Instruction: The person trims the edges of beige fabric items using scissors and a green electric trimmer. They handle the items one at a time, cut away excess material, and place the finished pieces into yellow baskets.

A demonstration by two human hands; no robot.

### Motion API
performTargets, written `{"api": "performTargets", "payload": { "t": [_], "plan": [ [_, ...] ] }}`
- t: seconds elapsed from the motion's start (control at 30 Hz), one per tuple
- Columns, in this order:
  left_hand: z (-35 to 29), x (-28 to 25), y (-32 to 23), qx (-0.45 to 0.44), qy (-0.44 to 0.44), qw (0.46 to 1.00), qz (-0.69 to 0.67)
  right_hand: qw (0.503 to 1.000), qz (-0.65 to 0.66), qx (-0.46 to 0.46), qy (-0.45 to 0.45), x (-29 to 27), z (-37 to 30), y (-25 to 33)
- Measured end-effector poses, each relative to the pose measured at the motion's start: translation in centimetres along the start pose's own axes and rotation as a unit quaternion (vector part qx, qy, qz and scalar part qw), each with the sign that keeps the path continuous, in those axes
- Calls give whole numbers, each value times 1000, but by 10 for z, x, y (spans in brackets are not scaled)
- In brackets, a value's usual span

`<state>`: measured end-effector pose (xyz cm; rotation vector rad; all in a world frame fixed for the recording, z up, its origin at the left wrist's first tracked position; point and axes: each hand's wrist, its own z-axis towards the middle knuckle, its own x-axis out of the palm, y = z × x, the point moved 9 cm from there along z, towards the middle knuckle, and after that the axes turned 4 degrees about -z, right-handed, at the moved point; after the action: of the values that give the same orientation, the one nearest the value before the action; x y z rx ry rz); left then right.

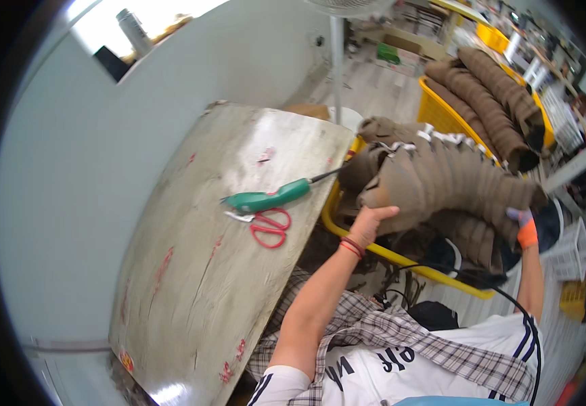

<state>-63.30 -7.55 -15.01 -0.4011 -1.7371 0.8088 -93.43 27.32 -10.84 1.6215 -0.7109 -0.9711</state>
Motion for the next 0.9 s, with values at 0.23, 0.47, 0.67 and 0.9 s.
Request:
{"api": "performTargets", "payload": {
  "t": [0.23,0.47,0.67,0.9],
  "plan": [
    [-63,21,-56,87,5,995,-48,995,19,-96,3,-50,1,-21],
    [-223,-23,-160,345,-95,906,225,951,7,-289,108,107,7,111],
    [-444,-102,-191,499,-353,789,54,850,47,-320,415,389,-43,233],
    [-647,-159,-148,558,-439,704,-11,712,47,-227,663,649,-162,267]
  ]
}}
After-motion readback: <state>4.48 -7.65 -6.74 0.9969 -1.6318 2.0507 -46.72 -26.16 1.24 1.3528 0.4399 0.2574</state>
